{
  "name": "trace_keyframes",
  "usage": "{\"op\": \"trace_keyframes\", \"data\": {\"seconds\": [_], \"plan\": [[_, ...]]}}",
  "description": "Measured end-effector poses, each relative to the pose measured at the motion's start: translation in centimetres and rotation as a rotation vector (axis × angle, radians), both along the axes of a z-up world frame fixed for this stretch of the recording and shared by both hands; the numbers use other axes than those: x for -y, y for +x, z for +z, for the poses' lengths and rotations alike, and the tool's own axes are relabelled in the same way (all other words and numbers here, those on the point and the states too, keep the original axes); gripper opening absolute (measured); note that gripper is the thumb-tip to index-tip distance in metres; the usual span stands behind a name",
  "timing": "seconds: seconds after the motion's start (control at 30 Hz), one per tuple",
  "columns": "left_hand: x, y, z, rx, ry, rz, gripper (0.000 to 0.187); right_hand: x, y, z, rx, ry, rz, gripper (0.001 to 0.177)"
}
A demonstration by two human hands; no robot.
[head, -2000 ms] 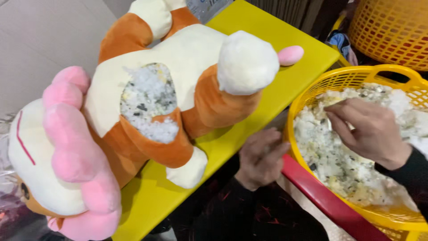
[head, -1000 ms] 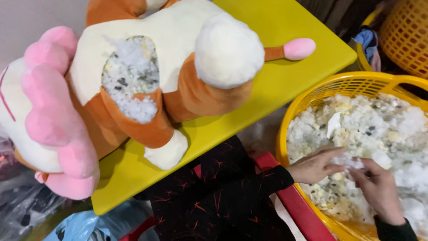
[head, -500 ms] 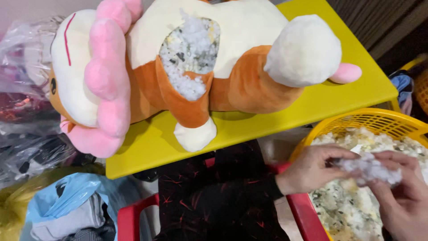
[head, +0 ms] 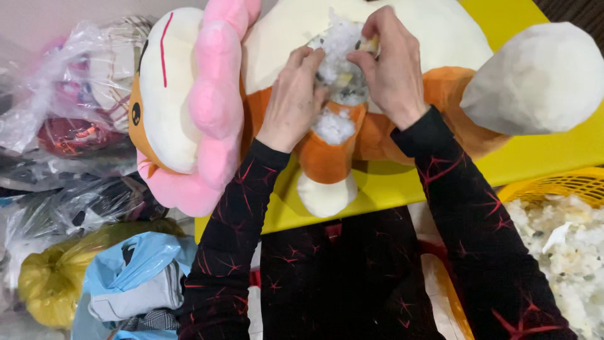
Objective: The person repeatedly scoops white stuffing from a yellow basket and packs it into the torso opening of a large plush toy on a yellow table. The hands press and distribute the stuffing inside the toy throughout the clip.
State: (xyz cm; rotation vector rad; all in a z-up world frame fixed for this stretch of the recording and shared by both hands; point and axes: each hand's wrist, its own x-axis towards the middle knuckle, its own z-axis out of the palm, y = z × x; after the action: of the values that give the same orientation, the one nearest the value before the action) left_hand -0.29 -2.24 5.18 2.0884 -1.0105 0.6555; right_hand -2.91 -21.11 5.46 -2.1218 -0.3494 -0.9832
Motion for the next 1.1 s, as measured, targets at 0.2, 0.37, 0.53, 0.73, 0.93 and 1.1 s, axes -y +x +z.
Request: {"op": "trace_keyframes", "data": {"seconds": [0.2, 0.37, 0.53, 0.73, 0.93, 1.1], "plan": [[-1.0, 1.4, -2.5, -0.163, 0.157, 0.007, 0.067, 1.6, 2.9, -3.2, 0.106, -0.398, -0.005, 0.021], [0.3, 3.6, -4.2, 0.025, 0.516, 0.043, 0.046, 1.7, 4.0, -4.2, -0.075, -0.58, -0.062, 0.015], [1.8, 4.3, -3.2, -0.182, 0.812, -0.003, 0.046, 2.5, 3.6, -2.1, -0.399, -0.792, 0.072, 0.004], [-0.5, 4.4, -1.3, -0.301, 0.454, -0.242, 0.054, 3.2, 1.9, -0.4, -0.231, -0.551, -0.01, 0.015], [-2.3, 5.1, -3.4, -0.291, 0.015, -0.197, 0.05, 1.1, 1.8, -2.0, 0.145, -0.926, 0.069, 0.067], [-0.8, 6.5, -7.1, -0.038, 0.36, -0.03, 0.053, 1.2, 1.4, -3.4, -0.608, -1.24, 0.032, 0.085]]}}
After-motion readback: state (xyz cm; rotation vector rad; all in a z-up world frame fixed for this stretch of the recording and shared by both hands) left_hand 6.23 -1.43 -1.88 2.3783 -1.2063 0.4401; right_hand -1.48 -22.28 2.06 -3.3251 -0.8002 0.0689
